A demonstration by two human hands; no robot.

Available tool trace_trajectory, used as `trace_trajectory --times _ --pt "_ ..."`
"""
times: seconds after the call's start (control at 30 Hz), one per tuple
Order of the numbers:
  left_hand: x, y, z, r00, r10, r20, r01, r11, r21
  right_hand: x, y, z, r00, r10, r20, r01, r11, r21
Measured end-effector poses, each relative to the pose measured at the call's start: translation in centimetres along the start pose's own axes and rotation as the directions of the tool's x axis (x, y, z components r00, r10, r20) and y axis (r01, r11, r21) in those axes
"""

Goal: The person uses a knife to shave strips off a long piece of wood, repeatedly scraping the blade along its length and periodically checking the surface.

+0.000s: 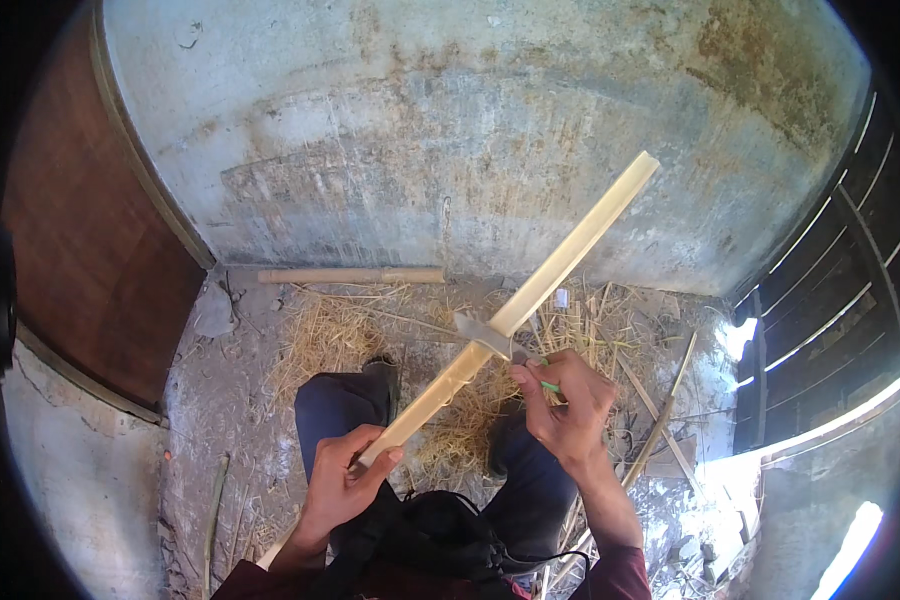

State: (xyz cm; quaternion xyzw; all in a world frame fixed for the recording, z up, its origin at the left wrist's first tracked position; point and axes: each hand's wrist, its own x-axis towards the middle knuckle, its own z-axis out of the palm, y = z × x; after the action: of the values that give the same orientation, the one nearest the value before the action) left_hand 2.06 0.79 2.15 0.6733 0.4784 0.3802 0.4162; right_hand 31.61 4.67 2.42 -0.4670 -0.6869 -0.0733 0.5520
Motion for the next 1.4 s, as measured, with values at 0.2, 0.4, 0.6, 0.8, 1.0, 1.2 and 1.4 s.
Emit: trace_trajectory --times 0.2,0.4,0.6,0.8,1.0,1.2,1.4 --pt "-0.5 -1.8 -0.1 0.998 -0.015 0.065 0.022 0.995 -0.094 0.2 0.5 0.6 0.998 -0.055 -0.015 0.057 0.983 0.175" --pt "-0.6 -3.0 -0.6 0.986 -0.048 0.162 0.085 0.97 -0.228 0.6 0.4 0.7 0.987 -0.154 -0.039 0.159 0.962 0.22" --pt "-1.1 -2.1 -1.4 0.964 -0.074 0.254 0.106 0.988 -0.116 1.1 1.0 0.6 0.978 -0.2 -0.05 0.206 0.958 0.201" --pt "-1.2 -2.1 -1.7 0.964 -0.074 0.257 0.1 0.991 -0.089 0.8 1.4 1.0 0.982 -0.184 -0.041 0.189 0.956 0.225" --pt "-1.6 -3.2 -1.9 0.959 -0.026 0.281 0.056 0.993 -0.102 0.5 3.0 1.3 0.973 -0.158 -0.168 0.177 0.979 0.105" --pt "-3.1 -3.9 -2.0 0.945 -0.103 0.312 0.165 0.97 -0.181 1.8 6.4 0.2 0.97 0.023 -0.241 0.009 0.991 0.13" --pt "-3.3 -6.0 -2.3 0.946 -0.132 0.295 0.17 0.98 -0.107 2.6 8.5 0.6 0.968 0.085 -0.237 -0.061 0.992 0.106"
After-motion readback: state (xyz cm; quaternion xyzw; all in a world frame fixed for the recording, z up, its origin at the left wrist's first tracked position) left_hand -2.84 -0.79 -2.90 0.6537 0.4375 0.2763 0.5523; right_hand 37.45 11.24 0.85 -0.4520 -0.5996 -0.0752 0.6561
